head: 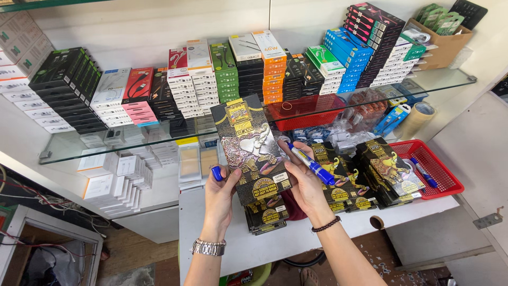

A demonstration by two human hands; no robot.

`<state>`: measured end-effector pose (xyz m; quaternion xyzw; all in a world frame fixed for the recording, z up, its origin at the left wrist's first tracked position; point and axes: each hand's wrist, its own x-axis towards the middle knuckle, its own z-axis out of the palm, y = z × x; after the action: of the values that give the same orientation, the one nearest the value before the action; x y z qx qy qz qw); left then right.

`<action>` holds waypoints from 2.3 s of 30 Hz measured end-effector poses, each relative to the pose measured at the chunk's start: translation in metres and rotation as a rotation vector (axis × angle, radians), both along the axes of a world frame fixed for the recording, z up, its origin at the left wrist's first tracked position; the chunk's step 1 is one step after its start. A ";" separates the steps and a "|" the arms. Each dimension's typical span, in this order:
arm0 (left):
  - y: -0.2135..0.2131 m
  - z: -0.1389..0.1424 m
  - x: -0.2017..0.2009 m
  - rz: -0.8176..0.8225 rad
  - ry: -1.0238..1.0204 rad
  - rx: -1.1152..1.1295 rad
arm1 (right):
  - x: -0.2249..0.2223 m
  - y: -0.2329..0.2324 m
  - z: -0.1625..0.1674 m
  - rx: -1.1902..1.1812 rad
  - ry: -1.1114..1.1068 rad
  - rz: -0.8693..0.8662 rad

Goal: The person writes on black and gold product boxes with a blue marker at a shop counter, then wipes the boxes with a red cloth and stacks them on a glass shelf. They repeat the marking and wiping on additional boxes and place finished stacks on the upper shelf.

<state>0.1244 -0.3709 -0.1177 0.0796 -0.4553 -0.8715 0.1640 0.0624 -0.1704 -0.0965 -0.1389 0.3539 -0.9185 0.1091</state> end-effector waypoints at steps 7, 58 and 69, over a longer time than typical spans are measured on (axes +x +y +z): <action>-0.010 -0.011 -0.006 0.096 -0.079 0.070 | -0.009 -0.012 -0.001 0.123 -0.009 0.011; -0.096 -0.167 -0.013 0.183 -0.427 0.150 | -0.055 -0.037 -0.094 0.905 0.041 -0.065; -0.099 -0.227 -0.011 0.223 -0.645 -0.163 | -0.072 -0.013 -0.165 1.421 0.194 -0.214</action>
<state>0.1138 -0.4696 -0.3443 0.3866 -0.5403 -0.7390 0.1120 -0.0099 -0.1834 -0.2616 -0.0800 0.8850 -0.4558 0.0506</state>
